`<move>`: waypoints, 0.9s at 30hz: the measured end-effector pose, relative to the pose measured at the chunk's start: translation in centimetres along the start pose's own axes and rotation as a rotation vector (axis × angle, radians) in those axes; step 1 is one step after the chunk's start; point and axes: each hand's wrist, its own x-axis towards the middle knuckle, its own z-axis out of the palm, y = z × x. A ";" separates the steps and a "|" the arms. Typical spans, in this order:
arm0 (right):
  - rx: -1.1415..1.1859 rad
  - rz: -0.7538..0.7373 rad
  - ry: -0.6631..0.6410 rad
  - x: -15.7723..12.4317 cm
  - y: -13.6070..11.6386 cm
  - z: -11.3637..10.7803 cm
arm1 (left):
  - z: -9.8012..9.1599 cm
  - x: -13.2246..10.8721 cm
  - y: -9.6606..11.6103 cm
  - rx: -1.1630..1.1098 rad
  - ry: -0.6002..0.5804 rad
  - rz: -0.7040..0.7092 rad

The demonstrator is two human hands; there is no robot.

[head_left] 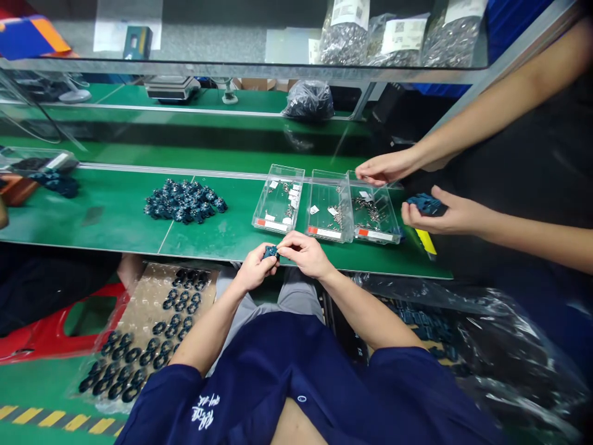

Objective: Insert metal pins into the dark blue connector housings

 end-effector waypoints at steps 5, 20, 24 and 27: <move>-0.133 -0.068 0.007 -0.2 -0.1 0.1 | -0.6 -0.1 -0.4 0.011 -0.050 -0.012; -0.405 0.368 0.307 11.2 7.9 -7.3 | -5.3 0.6 -3.7 -0.252 0.266 -0.074; -0.615 0.527 0.402 12.1 11.3 -15.0 | -7.1 0.3 -5.4 -0.301 0.287 -0.031; -0.703 0.575 0.322 11.0 12.4 -17.5 | -7.3 0.2 -6.1 -0.165 0.266 -0.038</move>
